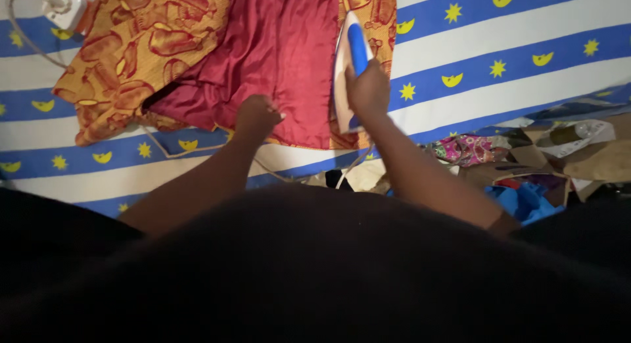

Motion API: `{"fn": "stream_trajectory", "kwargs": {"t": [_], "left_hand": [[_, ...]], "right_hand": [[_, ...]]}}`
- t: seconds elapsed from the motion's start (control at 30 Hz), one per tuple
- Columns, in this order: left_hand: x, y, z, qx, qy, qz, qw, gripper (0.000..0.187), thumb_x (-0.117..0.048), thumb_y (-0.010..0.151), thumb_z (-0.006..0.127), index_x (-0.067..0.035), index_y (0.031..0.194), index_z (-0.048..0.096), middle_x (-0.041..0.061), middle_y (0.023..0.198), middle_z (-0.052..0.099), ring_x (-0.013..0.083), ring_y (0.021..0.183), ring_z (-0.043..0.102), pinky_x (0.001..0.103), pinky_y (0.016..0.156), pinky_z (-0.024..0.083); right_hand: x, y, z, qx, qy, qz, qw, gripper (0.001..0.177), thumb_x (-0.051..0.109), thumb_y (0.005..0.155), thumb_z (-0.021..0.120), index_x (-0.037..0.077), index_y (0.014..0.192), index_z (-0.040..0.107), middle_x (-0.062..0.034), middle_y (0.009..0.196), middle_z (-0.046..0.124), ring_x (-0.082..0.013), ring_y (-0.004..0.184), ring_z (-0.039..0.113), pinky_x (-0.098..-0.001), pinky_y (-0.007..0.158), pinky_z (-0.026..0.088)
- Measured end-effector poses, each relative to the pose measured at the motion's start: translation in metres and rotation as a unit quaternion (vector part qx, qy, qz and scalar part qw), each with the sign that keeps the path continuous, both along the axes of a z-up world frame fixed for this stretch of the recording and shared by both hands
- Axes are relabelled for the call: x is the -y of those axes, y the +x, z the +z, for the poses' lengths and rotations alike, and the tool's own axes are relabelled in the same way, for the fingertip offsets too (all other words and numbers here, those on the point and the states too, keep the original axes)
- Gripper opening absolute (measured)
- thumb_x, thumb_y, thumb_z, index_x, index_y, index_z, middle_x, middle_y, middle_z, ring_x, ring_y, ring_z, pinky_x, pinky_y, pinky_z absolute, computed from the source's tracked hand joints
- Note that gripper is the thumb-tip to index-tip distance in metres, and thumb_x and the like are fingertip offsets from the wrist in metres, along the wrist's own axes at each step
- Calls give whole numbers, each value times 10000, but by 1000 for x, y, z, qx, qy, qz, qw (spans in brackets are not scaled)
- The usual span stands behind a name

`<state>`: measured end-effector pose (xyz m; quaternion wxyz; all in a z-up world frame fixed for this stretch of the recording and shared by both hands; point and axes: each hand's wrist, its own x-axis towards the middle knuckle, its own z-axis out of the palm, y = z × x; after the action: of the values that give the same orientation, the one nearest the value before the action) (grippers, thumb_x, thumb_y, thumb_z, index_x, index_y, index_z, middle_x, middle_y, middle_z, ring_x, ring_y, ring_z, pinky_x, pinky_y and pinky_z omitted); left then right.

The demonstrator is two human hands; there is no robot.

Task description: The person irons a red and gold patterned garment laid on a bed. They repeatedly smooth the fabric with their hands and move the iron over different sections, occasionally lifting and repositioning the garment to access new areas.

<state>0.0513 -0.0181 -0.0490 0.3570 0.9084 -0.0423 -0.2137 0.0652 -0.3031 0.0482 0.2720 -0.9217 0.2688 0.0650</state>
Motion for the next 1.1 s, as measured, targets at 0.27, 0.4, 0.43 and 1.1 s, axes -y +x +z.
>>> {"fn": "stream_trajectory", "kwargs": {"t": [0.27,0.4,0.43,1.1], "left_hand": [[24,27,23,82,50,76,992,1003,-380,652,997,-140,1470,468,174,1477,416,387,1371,392,495,1147,360],[29,52,45,48,129,-56,989,1447,-505,560,1014,-179,1653,124,141,1715,137,385,1562,153,536,1249,232],[30,58,49,-5,166,-70,984,1526,-534,534,1011,-183,1651,33,127,1726,85,383,1567,115,552,1236,219],[43,75,66,-86,337,-88,933,1624,-481,452,1011,-260,1657,-56,166,1727,-90,315,1608,38,562,1144,322]], "right_hand": [[-25,-73,38,-109,11,-13,994,495,433,957,670,-30,1112,585,-299,967,707,-509,933,684,-587,821,531],[-19,-40,36,-72,-8,-16,997,510,427,941,686,-35,1126,574,-303,957,699,-511,910,684,-578,791,536],[-18,-30,32,-63,-11,-27,998,520,428,932,693,-36,1131,571,-305,957,696,-512,906,682,-574,785,537],[-4,14,13,-32,-21,12,999,477,411,972,679,-41,1086,578,-314,890,697,-513,856,684,-578,750,543]]}}
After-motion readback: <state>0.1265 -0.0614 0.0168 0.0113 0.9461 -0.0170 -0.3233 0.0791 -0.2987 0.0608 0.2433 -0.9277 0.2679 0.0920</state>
